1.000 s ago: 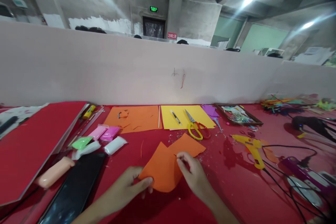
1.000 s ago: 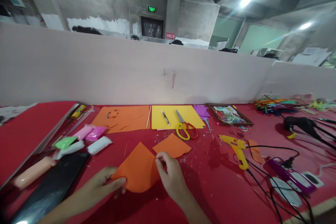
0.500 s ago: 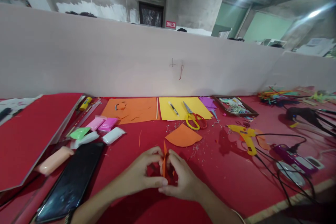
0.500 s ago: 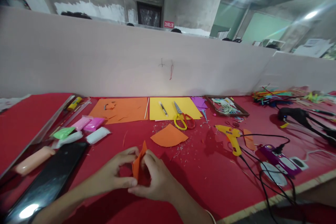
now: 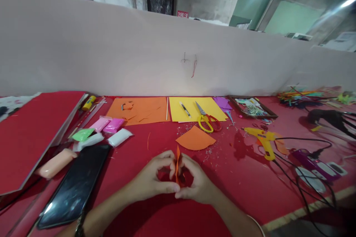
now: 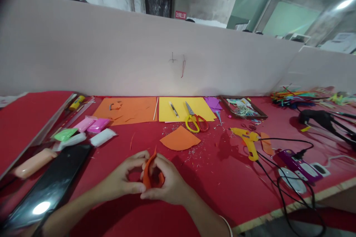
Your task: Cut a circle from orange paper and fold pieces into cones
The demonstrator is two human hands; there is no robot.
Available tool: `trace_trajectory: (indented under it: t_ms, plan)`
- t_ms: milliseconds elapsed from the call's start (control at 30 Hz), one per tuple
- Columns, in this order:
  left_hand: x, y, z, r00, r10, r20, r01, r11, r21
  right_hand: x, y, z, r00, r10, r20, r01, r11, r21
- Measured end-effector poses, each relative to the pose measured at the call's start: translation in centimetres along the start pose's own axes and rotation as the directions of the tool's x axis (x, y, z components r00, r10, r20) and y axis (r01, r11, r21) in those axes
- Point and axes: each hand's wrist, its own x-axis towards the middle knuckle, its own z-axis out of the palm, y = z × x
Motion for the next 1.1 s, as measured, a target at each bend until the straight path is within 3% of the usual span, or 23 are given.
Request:
trace_trajectory:
  t_ms: [400,800,1100]
  plan:
    - [-0.1,-0.6,-0.1,0.999,0.015,0.041,-0.017,0.999,0.044,-0.4,1.0,0.2,0.984,0.139,0.115,-0.166,0.946,0.277]
    - [-0.3,-0.6,-0.2,0.999,-0.028,0.034,0.023,0.991,0.135,-0.2,0.0,-0.2,0.988,0.145,0.061,-0.153,0.976,0.157]
    - [-0.5,-0.3,-0.7,0.997,-0.070,0.039,0.060,0.973,0.221,-0.2,-0.6,-0.5,0.981,0.120,0.151,-0.149,0.969,0.198]
